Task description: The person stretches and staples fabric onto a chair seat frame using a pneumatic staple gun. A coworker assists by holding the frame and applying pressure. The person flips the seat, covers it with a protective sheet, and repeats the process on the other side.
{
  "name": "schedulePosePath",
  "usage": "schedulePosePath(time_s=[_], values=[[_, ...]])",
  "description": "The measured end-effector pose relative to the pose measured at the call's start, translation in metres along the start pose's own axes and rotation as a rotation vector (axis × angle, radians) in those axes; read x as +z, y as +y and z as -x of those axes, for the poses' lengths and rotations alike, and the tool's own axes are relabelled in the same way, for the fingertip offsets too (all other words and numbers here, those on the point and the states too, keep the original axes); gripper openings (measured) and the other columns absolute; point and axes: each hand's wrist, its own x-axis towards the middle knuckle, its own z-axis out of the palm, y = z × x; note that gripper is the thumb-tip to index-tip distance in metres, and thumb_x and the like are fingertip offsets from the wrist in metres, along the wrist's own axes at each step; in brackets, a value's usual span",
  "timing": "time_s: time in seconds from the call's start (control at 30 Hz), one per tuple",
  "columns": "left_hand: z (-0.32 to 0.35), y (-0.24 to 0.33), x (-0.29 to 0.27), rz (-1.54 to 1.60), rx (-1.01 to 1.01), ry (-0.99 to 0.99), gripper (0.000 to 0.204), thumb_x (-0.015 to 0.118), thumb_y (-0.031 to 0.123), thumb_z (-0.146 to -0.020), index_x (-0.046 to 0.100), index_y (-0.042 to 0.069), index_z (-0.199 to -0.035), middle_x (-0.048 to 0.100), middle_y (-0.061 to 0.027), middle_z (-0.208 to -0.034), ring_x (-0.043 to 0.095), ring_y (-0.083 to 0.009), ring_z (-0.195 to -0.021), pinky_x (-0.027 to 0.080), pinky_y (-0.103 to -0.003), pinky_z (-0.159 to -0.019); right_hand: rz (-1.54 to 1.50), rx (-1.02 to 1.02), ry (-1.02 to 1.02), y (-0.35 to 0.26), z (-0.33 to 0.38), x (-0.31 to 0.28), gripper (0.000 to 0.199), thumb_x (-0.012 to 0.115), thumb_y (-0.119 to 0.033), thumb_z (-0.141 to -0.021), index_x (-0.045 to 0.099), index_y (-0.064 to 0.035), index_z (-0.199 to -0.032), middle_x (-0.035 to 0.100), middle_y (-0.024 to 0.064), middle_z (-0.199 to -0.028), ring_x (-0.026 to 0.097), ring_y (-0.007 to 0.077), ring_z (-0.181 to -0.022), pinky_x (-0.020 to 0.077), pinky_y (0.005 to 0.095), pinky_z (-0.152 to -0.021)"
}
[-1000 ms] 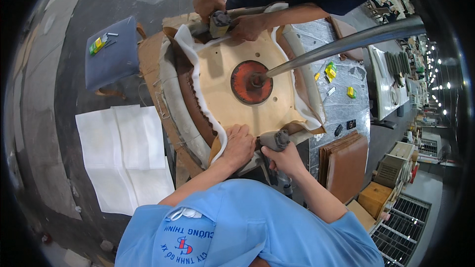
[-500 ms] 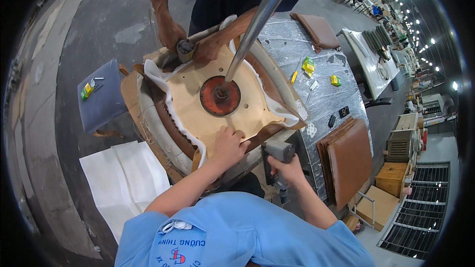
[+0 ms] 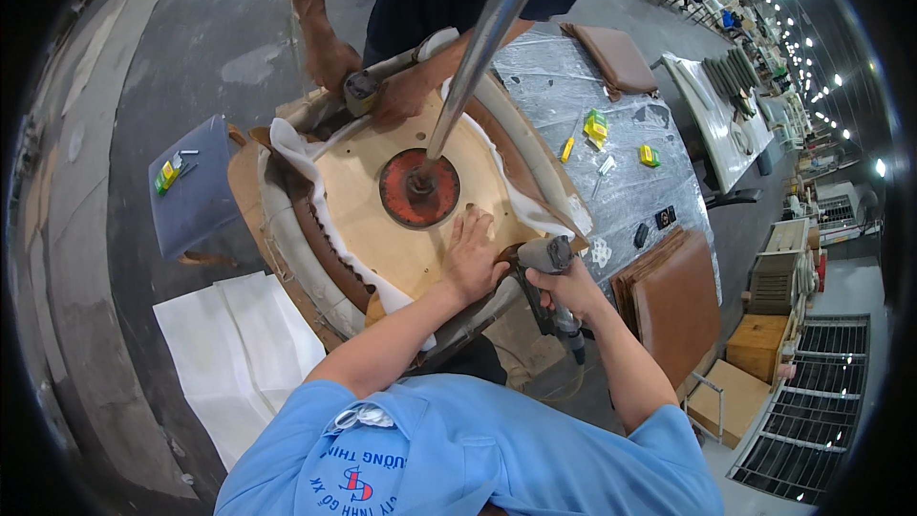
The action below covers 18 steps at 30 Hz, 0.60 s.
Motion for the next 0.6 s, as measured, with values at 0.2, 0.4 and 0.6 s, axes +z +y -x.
schedulePosePath(time_s=[0.2, 0.4, 0.6], values=[[-0.001, 0.002, 0.001, 0.043, -0.060, 0.027, 0.020, 0.080, 0.021, -0.086, 0.076, 0.002, -0.088, 0.047, -0.0216, -0.152, 0.028, -0.0489, -0.156, 0.022, -0.061, -0.128, 0.120, 0.029, -0.045, -0.015, -0.012, 0.000, 0.034, 0.081, -0.022, -0.095, 0.069, -0.0016, -0.120, 0.069, 0.0044, -0.086, 0.062, 0.0126, -0.058, 0.0481, 0.0291, -0.049], [-0.002, 0.003, 0.000, 0.058, -0.076, 0.032, 0.017, 0.078, 0.019, -0.086, 0.076, 0.002, -0.089, 0.047, -0.0209, -0.152, 0.028, -0.0476, -0.157, 0.023, -0.060, -0.128, 0.218, 0.056, -0.043, -0.023, -0.027, 0.005, 0.035, 0.083, -0.024, -0.092, 0.073, -0.0001, -0.115, 0.070, 0.0050, -0.080, 0.061, 0.0140, -0.052, 0.0492, 0.0312, -0.048], [-0.001, 0.001, -0.001, 0.030, -0.068, 0.009, 0.022, 0.081, 0.023, -0.085, 0.077, 0.002, -0.089, 0.046, -0.0195, -0.155, 0.025, -0.0471, -0.158, 0.021, -0.061, -0.128, 0.348, 0.059, 0.039, -0.020, -0.028, 0.014, 0.035, 0.084, -0.024, -0.090, 0.074, 0.0005, -0.113, 0.071, 0.0062, -0.077, 0.062, 0.0150, -0.052, 0.0498, 0.0322, -0.048]])
